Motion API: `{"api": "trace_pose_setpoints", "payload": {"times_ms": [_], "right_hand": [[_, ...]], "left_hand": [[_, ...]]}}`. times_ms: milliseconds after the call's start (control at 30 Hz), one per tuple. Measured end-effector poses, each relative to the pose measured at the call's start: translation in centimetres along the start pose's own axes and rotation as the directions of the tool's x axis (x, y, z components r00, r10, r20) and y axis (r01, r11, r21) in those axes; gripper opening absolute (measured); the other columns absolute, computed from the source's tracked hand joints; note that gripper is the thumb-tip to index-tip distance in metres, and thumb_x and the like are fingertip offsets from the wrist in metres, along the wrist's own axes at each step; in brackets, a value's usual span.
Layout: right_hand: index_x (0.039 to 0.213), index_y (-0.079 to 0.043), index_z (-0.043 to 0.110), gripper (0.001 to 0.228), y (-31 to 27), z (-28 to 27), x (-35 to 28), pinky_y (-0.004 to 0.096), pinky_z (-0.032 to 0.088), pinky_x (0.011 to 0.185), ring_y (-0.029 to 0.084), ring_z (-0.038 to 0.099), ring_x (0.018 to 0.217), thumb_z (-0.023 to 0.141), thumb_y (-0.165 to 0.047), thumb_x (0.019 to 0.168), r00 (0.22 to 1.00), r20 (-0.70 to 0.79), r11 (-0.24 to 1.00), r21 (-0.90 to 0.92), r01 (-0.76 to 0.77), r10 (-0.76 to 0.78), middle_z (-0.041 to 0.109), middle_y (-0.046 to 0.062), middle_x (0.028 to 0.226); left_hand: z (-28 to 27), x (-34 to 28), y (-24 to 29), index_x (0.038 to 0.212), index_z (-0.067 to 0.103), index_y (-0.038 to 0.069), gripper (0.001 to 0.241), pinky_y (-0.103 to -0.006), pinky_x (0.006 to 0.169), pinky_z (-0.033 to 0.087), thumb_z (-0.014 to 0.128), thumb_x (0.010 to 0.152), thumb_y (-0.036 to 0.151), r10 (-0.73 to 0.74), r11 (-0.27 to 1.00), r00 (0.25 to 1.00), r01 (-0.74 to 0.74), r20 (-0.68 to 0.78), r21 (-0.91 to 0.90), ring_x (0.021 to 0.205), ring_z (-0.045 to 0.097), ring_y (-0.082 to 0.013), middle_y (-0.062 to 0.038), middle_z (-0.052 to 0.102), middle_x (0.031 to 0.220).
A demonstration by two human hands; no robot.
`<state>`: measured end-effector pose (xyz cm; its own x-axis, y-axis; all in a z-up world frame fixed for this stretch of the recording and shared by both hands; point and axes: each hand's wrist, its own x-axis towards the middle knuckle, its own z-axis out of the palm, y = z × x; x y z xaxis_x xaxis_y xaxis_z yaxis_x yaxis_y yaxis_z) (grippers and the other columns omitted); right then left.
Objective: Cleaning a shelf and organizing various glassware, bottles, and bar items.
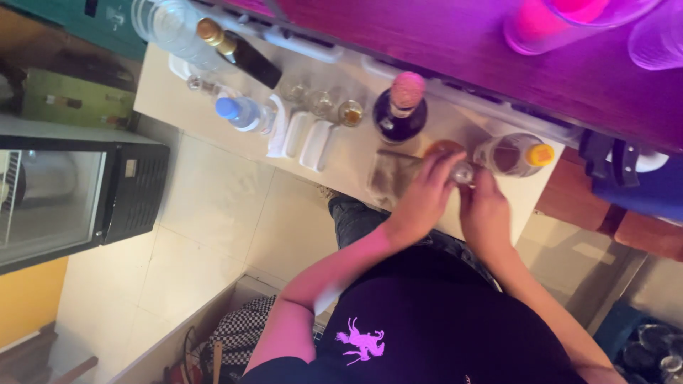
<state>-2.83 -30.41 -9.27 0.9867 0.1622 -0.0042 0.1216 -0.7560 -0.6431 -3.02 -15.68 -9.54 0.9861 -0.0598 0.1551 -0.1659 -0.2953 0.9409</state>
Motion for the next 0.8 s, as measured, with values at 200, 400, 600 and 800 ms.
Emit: {"api": "trace_pose_setpoints", "payload": {"times_ms": [200, 400, 600, 800], "right_hand": [[0.132, 0.002, 0.055, 0.033, -5.8, -4.5, -0.8, 0.048, 0.057, 0.069, 0.043, 0.071, 0.087, 0.062, -0.007, 0.102, 0.996, 0.033, 0.994, 0.077, 0.075, -0.077, 0.069, 0.025, 0.101], [0.113, -0.001, 0.055, 0.020, -12.3, -4.1, -1.4, 0.045, 0.054, 0.065, 0.038, 0.072, 0.080, 0.066, -0.013, 0.101, 0.981, 0.192, 0.999, -0.029, 0.045, -0.039, 0.071, 0.021, 0.087], [0.110, -0.003, 0.060, 0.017, -21.2, -0.3, 0.0, 0.038, 0.052, 0.060, 0.029, 0.072, 0.069, 0.066, -0.014, 0.098, 0.939, 0.338, 0.998, 0.047, 0.046, -0.059, 0.070, 0.016, 0.081], [0.119, -0.007, 0.065, 0.022, -30.3, 4.8, 1.9, 0.033, 0.051, 0.061, 0.021, 0.060, 0.064, 0.067, -0.013, 0.098, 0.931, 0.306, 0.976, 0.150, 0.158, -0.198, 0.067, 0.009, 0.077]], "left_hand": [[-4.8, -1.1, 4.2, 0.145, 0.053, 0.007, 0.049, -0.0378, 0.101, 0.057, 0.067, 0.099, 0.009, -0.097, 0.988, 0.995, 0.100, 0.032, -0.121, 0.124, 0.064, -0.0329, -0.016, 0.059, 0.140], [-15.0, -3.6, 7.7, 0.144, 0.058, 0.011, 0.048, -0.0322, 0.095, 0.062, 0.071, 0.099, 0.020, -0.085, 0.979, 0.995, 0.094, 0.057, -0.180, 0.114, 0.073, -0.0246, -0.010, 0.063, 0.137], [-25.9, -6.2, 7.9, 0.138, 0.064, 0.016, 0.054, -0.0337, 0.092, 0.061, 0.081, 0.091, 0.035, -0.056, 0.997, 0.998, 0.058, -0.036, 0.054, 0.110, 0.074, -0.0241, -0.006, 0.070, 0.127], [-36.4, -8.0, 4.9, 0.148, 0.054, 0.014, 0.073, -0.0388, 0.110, 0.053, 0.085, 0.085, 0.037, 0.007, 0.999, 1.000, -0.006, -0.028, 0.046, 0.128, 0.065, -0.0288, -0.009, 0.065, 0.137]]}}
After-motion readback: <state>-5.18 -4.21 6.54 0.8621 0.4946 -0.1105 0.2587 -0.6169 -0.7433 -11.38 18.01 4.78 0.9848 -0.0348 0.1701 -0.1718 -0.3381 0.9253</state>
